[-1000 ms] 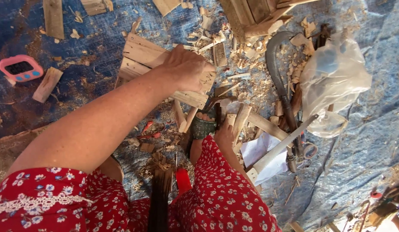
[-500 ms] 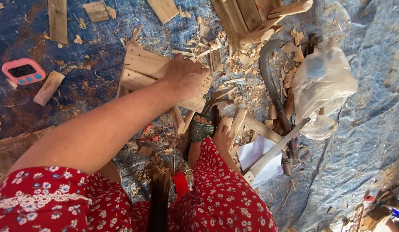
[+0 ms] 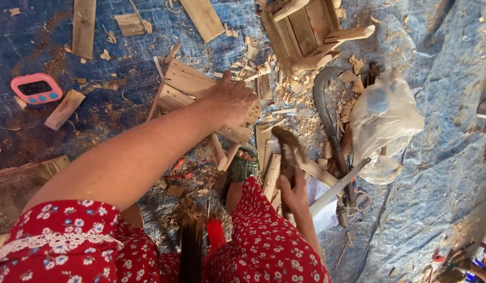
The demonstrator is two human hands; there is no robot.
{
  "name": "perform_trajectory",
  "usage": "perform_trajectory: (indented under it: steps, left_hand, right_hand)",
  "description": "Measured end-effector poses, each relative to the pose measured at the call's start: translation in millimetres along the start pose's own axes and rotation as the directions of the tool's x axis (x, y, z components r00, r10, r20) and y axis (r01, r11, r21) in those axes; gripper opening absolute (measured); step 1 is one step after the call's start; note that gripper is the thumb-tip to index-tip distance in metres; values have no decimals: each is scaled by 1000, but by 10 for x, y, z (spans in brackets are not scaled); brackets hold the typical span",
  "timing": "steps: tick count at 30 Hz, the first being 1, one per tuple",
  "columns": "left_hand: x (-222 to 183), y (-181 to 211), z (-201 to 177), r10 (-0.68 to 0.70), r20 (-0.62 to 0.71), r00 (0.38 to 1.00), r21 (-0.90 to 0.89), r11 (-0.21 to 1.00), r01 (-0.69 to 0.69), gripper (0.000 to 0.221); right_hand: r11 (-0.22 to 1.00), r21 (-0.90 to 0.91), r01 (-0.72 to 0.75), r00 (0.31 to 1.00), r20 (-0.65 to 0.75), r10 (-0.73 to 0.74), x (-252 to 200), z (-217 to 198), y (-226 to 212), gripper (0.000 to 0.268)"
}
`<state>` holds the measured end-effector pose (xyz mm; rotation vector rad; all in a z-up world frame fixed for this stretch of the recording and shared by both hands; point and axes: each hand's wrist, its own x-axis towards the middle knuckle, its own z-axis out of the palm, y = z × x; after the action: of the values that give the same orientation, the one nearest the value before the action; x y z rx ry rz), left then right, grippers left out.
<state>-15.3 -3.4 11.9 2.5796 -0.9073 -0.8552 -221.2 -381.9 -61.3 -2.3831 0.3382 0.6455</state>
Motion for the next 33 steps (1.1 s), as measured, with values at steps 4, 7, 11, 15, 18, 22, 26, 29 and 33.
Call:
perform_trajectory:
  steps: [4,7,11,15,18,22,26,29,33]
  left_hand:
    - [-87,47,-80,-50,-7,999,-197,979,48,37]
    - [-152,82,-189,-69,10,998,-142,987,70,39]
    - [-115,45,-156,-77,33,996,-131,988,81,34]
    - [-57,51,-99,-77,-8,997,-130,989,76,36]
    - [18,-23,159,-34,-72,997,-117,993,26,47]
    - [-76,58,-96,-84,18,996,-138,987,85,39]
    - [-157,86,-189,-86,-2,996,-92,992,86,35]
    - [-177,90,-199,-100,21,995,-130,986,102,40]
    - [-222,92,-260,-105,10,994,-106,989,105,32]
  right_hand:
    - [972,122,203,978,-72,-195,-144,-350,-1525,78]
    - [973,38,226,973,-52,-224,-112,-346,-1855,75]
    - [985,-142,102,995,25,-100,-172,-360,-2079,76]
    - [976,-186,116,993,40,-111,-206,-280,-2064,76]
    - [985,-113,132,990,58,-126,-60,-205,-2032,73]
    - [985,-70,155,988,-11,-156,-203,-307,-2027,73]
    - [973,-14,230,968,-100,-230,-254,-161,-2091,76]
    - [987,-91,129,991,-27,-132,-99,-80,-2103,74]
    - [991,-94,95,993,-54,-101,-257,-264,-2254,77]
